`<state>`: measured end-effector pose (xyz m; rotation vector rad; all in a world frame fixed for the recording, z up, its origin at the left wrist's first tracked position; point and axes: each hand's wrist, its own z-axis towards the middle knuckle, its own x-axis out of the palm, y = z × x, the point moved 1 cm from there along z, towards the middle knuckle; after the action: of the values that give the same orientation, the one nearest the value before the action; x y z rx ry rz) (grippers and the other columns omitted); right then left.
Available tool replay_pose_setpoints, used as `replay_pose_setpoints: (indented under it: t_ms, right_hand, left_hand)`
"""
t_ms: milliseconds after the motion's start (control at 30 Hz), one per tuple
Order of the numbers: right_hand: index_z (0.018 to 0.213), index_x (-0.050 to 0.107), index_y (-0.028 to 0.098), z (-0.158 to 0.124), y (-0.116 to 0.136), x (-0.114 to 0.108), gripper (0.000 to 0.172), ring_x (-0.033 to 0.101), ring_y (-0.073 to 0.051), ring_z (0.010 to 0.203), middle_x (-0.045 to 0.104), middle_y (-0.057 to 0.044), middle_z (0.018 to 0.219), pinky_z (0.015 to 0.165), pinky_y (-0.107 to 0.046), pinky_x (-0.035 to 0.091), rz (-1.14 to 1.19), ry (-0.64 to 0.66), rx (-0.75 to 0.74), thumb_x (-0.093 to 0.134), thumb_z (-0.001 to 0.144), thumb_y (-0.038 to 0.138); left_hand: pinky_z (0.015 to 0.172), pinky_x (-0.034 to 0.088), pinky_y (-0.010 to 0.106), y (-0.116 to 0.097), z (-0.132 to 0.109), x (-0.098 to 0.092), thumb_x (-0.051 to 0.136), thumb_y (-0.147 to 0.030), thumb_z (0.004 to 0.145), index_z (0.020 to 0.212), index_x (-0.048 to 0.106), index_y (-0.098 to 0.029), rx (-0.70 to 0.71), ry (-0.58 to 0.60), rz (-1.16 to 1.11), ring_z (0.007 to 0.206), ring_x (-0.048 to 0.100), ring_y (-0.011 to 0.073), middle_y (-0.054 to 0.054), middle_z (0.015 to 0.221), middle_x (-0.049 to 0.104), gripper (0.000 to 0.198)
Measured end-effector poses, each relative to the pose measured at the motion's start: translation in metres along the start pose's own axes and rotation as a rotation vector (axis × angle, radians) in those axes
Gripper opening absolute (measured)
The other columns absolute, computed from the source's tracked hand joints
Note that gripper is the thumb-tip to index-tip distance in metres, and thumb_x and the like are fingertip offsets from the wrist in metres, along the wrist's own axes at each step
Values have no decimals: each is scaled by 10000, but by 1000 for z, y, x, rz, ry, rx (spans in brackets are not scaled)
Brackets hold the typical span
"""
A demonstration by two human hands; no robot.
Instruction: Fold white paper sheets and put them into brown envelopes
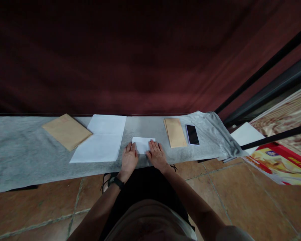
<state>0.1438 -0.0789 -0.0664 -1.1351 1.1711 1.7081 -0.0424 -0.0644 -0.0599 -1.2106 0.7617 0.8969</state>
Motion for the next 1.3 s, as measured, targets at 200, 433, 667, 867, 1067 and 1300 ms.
replay_pose_setpoints:
  t_ms: [200, 433, 667, 867, 1067, 1300]
  right_hand:
    - [1611, 356, 116, 0, -1, -2, 608, 350, -275, 1545, 372, -139, 1660, 1272, -483, 247, 0, 4, -1, 470, 1069, 367]
    - [1583, 415, 132, -2, 3, -4, 537, 383, -265, 1527, 415, -142, 1640, 1272, -503, 250, -19, 2, 36, 444, 1084, 327]
    - [1616, 348, 127, -9, 16, 4, 568, 334, -254, 1551, 364, -117, 1670, 1289, -490, 195, -8, 9, -36, 381, 1102, 368]
    - [1625, 339, 163, -9, 15, 2, 544, 292, -266, 1568, 296, -107, 1699, 1284, -511, 175, -44, 41, -63, 364, 1094, 281]
    - [1626, 330, 159, -9, 13, 2, 551, 298, -282, 1561, 299, -114, 1699, 1280, -542, 161, -62, 45, -78, 385, 1096, 301]
    - [1606, 378, 177, -9, 4, -1, 541, 352, -289, 1535, 335, -109, 1686, 1275, -564, 169, -50, 30, -59, 417, 1082, 306]
  left_hand:
    - [1018, 553, 412, 10, 21, 4, 479, -80, 845, 1266, 670, -101, -91, -35, -50, 1123, 688, 270, 166, 1220, 709, 462]
    - [897, 615, 388, 7, 0, 5, 505, -74, 826, 1195, 713, -114, -115, -79, -88, 920, 720, 237, 134, 1075, 703, 426]
    - [1158, 452, 524, -17, -22, -1, 459, -266, 994, 1408, 596, -158, 36, -116, -51, 1429, 498, 319, 176, 1535, 533, 449]
    - [1268, 278, 536, -36, -30, 18, 328, -409, 1057, 1545, 442, -56, 218, 56, 109, 1548, 343, 319, 205, 1626, 421, 614]
    - [1277, 260, 518, -29, -26, 16, 328, -489, 1053, 1581, 378, -54, 249, 85, 167, 1565, 306, 303, 196, 1645, 381, 686]
    - [1273, 276, 488, -22, -23, 12, 335, -454, 1056, 1566, 382, -10, 243, 73, 202, 1560, 314, 308, 226, 1637, 385, 677]
